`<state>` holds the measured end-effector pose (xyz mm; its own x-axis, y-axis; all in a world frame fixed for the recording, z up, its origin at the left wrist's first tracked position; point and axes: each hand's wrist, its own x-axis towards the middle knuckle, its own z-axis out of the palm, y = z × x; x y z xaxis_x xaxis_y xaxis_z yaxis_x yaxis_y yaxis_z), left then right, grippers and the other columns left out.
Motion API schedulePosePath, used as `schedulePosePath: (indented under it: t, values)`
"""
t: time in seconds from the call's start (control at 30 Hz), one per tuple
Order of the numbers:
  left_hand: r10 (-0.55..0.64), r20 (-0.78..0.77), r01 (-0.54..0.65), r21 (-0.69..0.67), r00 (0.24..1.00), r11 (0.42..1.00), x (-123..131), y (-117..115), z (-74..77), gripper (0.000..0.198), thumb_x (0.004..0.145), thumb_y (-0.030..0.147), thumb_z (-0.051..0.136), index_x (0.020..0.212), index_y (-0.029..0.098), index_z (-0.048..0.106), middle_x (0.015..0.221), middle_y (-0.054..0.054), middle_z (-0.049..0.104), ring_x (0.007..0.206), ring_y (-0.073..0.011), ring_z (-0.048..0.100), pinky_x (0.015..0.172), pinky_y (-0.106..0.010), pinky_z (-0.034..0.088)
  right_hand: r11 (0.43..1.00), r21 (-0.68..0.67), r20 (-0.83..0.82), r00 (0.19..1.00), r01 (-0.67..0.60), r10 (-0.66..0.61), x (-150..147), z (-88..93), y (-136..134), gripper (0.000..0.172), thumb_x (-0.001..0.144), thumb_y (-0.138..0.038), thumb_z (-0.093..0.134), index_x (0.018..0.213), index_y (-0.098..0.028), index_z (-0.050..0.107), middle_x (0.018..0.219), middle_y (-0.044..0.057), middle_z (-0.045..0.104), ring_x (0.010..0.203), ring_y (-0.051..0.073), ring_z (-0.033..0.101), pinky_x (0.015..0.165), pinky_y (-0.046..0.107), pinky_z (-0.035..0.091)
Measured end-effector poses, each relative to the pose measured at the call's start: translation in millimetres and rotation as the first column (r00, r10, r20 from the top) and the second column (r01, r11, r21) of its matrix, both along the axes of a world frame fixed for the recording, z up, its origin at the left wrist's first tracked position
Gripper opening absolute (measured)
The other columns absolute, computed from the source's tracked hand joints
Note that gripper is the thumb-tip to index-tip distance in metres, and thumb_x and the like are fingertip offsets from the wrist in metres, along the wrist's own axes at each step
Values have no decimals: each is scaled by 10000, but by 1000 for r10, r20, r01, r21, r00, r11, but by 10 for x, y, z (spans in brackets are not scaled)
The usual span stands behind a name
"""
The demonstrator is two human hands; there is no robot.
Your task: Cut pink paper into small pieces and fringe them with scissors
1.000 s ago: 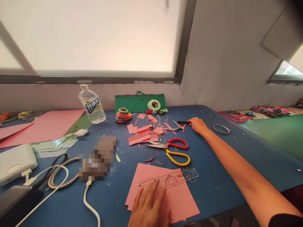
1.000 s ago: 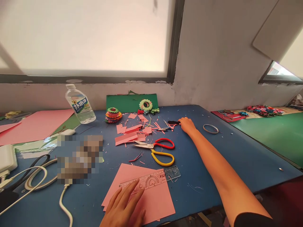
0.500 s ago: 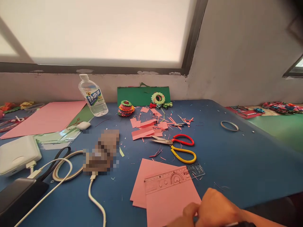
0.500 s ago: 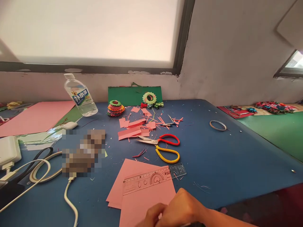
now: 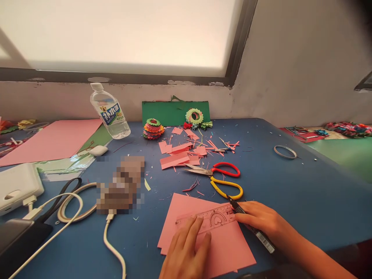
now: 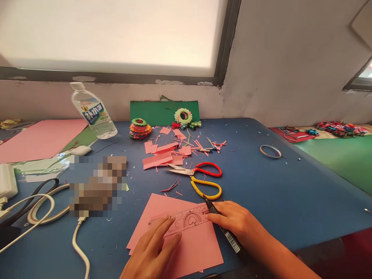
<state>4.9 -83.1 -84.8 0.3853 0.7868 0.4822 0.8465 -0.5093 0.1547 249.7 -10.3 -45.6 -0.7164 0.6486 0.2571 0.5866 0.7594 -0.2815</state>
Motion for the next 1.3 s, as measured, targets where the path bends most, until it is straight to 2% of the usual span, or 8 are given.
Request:
schedulePosePath:
  t: [0.23,0.73,0.87,0.97,1.0,1.1,1.17,1.3]
  values:
    - [-34,-63,33,-23,997,999,-22,44,-214,514,768,11,341,1230,205,455,1222,-89,544,1161,-216,455,925,-359,429,999,47,24,1000,9,-10,30,-28,-42,326,868,-141,356,1057,-266,590,1054,64,629,998,159,568,852,296,460]
    - [-6,-37,4,-53,999,999,4,16,-138,529,744,-33,314,1190,185,496,1223,-70,545,1169,-186,445,930,-304,428,1000,7,12,1000,9,-9,34,-77,-33,317,866,-136,360,1062,-269,571,1021,54,632,986,153,565,847,303,450]
    - [4,-98,-9,-55,995,998,24,33,-85,532,728,-43,298,1160,176,520,1201,-55,565,1120,-185,496,906,-299,448,993,-26,-172,978,118,-121,41,6,-13,254,843,-183,425,1043,-258,562,987,48,644,922,155,597,792,272,478]
    - [14,-118,-25,-89,993,996,55,48,-18,509,720,-34,319,1136,160,541,1196,-65,569,1105,-203,509,895,-315,455,937,-202,-407,846,285,-345,-41,185,47,239,853,-255,422,1065,-258,531,862,28,659,793,142,620,694,240,501]
    - [17,-121,-31,-108,993,994,66,52,7,498,724,-27,332,1134,160,543,1194,-67,570,1104,-209,510,895,-325,454,926,-280,-460,812,252,-360,-104,252,78,253,859,-289,410,1083,-257,524,826,27,654,751,140,614,667,242,501]
    - [26,-141,-50,-165,990,985,96,57,77,473,741,-11,356,1126,181,552,1184,-62,577,1091,-221,520,896,-369,447,892,-447,-463,836,66,-294,-395,387,187,238,835,-331,459,1004,-235,596,939,46,629,775,143,584,666,246,475]
    - [37,-163,-65,-173,986,983,110,54,101,475,743,-17,348,1121,181,559,1183,-63,578,1087,-224,524,899,-387,440,848,-526,-472,852,-66,-226,-636,381,251,226,826,-334,469,914,-201,628,860,37,620,781,141,562,691,254,458]
    - [55,-172,-78,-130,984,988,125,42,52,488,761,-21,316,1155,161,540,1199,-65,564,1112,-226,503,904,-388,430,649,-726,-487,837,-228,-250,-1044,213,311,253,797,-346,496,882,-146,627,692,11,568,611,100,509,564,224,432]
